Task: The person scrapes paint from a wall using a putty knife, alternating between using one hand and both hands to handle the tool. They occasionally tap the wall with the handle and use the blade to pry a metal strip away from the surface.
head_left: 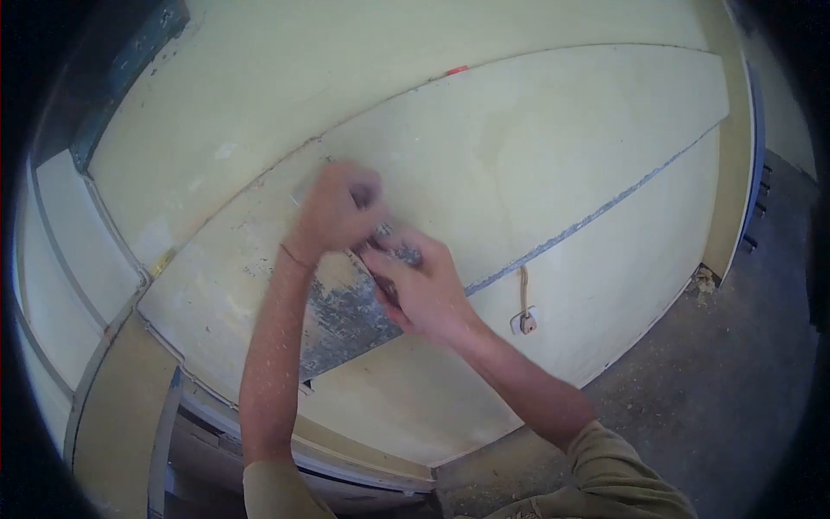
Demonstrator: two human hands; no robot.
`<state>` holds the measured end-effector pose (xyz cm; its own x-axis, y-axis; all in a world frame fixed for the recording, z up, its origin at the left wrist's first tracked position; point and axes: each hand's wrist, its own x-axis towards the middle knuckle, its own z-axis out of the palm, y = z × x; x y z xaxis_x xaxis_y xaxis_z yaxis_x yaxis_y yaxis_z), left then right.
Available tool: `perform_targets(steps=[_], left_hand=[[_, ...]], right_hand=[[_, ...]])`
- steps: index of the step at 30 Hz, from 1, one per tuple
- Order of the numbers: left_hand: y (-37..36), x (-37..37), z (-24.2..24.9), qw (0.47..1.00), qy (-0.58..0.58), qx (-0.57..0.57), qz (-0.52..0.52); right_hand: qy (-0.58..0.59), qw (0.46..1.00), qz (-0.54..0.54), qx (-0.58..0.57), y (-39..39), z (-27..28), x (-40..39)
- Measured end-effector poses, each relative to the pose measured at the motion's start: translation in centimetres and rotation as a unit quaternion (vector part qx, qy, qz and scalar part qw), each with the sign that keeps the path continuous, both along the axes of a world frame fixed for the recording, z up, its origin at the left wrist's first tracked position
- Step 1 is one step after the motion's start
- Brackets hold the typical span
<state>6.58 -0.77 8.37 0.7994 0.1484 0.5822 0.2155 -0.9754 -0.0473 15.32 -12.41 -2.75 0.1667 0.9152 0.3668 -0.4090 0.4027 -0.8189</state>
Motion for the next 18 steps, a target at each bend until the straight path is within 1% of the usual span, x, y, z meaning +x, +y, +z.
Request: perform_targets(steps=[1,2,4,5,6,7,8,10,11,12,13,14,15,16,18], left_hand=[[-0.2,-0.1,0.8,0.997,-0.015,-0.056,0.057],[-0.2,-0.1,0.6,0.996,-0.019,-0.058,0.058],[-0.3,-0.4,-0.3,1.000,0.016,0.000,-0.004],[0.2,-0.4,-0.5,1.000,0.015,0.006,-0.005],[0.8,-0.4,-1.2,0.998,0.017,0.062,-0.024],[1.2,-0.3,-1.5,0.992,0.020,0.119,-0.045],[0.6,0.1,-0.1,0.991,0.020,0.124,-0.050],[-0.3,0.0,3.0,0.998,0.003,-0.021,0.056],[-0.4,0.1,3.4,0.997,0.009,-0.039,0.068],[-0.2,0.0,2.8,0.997,0.010,-0.038,0.071],[0.3,0.0,1.6,0.999,0.018,0.006,0.028],[0.3,0.0,0.4,0.998,0.026,0.046,-0.016],[0.3,-0.2,-0.9,0.998,0.025,0.047,-0.016],[-0.1,-0.3,-2.2,0.998,0.031,0.050,-0.019],[-0.2,-0.2,-2.6,0.997,0.040,0.056,-0.026]], right_hand=[[0.000,1.000,0.000,-0.003,-0.1,0.3,0.1],[0.013,1.000,0.005,-0.010,-0.3,0.8,0.2],[0.033,0.999,0.017,-0.018,-0.7,0.1,-0.3],[0.025,0.999,0.023,-0.014,-0.7,-1.0,-0.2],[0.017,0.999,0.028,-0.014,-0.8,-1.8,-0.2],[0.019,0.999,0.025,-0.012,-0.6,-1.0,-0.4],[0.019,1.000,0.013,0.000,-0.2,0.7,-0.4],[0.018,1.000,0.007,0.004,0.3,2.0,-0.2],[0.037,0.999,0.012,0.017,0.4,2.2,-0.3],[0.059,0.998,0.015,0.035,0.5,2.3,-0.4],[0.059,0.997,0.016,0.039,0.2,1.6,-0.4],[0.048,0.999,0.020,0.014,-0.6,0.0,-0.3],[0.034,0.999,0.025,-0.013,-1.1,-1.1,-0.4],[0.032,0.999,0.023,-0.014,-1.3,-1.7,-0.5],[0.047,0.998,0.019,-0.044,-1.2,-2.3,-0.6]])
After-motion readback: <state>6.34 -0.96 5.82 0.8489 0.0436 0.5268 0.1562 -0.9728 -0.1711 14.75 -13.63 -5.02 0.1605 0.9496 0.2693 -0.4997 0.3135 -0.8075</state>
